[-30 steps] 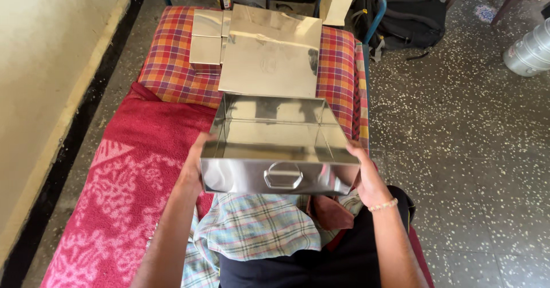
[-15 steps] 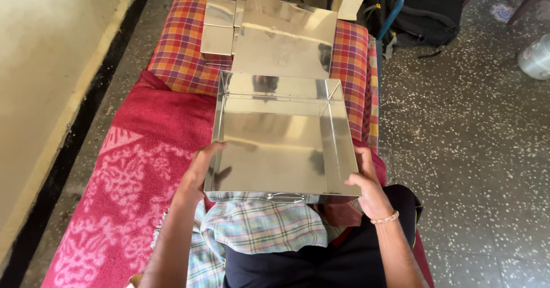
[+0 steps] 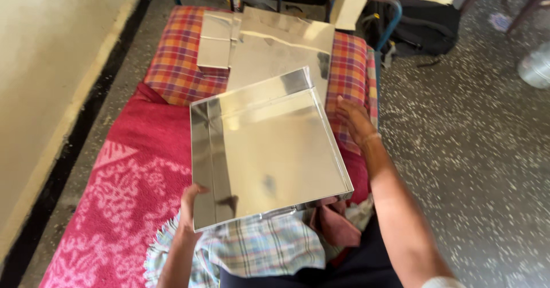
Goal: The person assembles a stainless steel compartmentalized tray by placing multiple small metal inserts into a larger tray base. They then place a lid on top and wipe the lid with a cloth.
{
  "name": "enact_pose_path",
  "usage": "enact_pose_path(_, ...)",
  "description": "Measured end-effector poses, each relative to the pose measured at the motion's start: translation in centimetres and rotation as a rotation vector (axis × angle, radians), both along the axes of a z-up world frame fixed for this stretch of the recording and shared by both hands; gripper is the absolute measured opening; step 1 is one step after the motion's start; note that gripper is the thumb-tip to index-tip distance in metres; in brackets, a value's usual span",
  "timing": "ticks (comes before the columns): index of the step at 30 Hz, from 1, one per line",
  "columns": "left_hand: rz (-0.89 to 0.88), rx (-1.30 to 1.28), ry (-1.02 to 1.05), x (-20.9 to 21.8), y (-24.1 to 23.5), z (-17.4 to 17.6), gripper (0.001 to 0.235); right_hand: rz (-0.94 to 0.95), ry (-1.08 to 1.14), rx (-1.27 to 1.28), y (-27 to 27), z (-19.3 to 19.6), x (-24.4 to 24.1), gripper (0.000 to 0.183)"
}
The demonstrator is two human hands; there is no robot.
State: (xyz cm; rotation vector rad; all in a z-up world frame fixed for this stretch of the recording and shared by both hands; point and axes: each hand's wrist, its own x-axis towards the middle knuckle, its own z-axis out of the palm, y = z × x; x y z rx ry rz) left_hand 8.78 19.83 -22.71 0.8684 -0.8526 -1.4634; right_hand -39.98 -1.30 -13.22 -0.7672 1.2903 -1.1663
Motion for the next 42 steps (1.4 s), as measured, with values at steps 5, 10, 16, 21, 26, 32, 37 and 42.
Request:
enact_pose_path(5, 0.183, 0.393, -0.029, 0.8, 0.4, -3.1, 0.027, 0.057, -0.134, 0.111, -7.4, -4.7, 2.1, 0.063)
enact_pose_path(10, 0.236, 0.694, 0.148, -0.9, 0.1, 0.3, 0.035, -0.062, 0.033, 0.279, -8.3, -3.9, 4.0, 0.044)
enact_pose_path(16, 0.301, 0.724, 0.119, -1.7, 0.6, 1.7, 0.039, -0.109, 0.126, -0.021, -7.3, -2.8, 5.4, 0.042)
enact_pose_path(21, 0.288, 0.448, 0.099, -0.4, 1.5, -2.6, 0.035, -0.236, 0.178, -0.249, -8.0, -3.3, 5.8, 0.036)
enact_pose_path(26, 0.391, -0.318, -0.715, -0.2, 4.0, -3.1, 0.040, -0.207, -0.037, -0.352, -8.9, -1.8, 5.9, 0.028)
enact_pose_path(32, 0.463, -0.512, -0.957, -0.1, 2.5, -1.5, 0.050, -0.241, 0.077, -0.546, -8.7, 6.1, 5.9, 0.018)
enact_pose_path(37, 0.469, -0.495, -0.989, -0.5, 3.7, -2.2, 0.055, -0.354, 0.213, -0.714, -5.9, 14.3, 2.5, 0.015)
enact_pose_path(42, 0.495, -0.577, -1.031, -0.5, 4.1, -2.1, 0.061, -0.431, 0.522, -0.830, -1.5, 19.5, -2.7, 0.035)
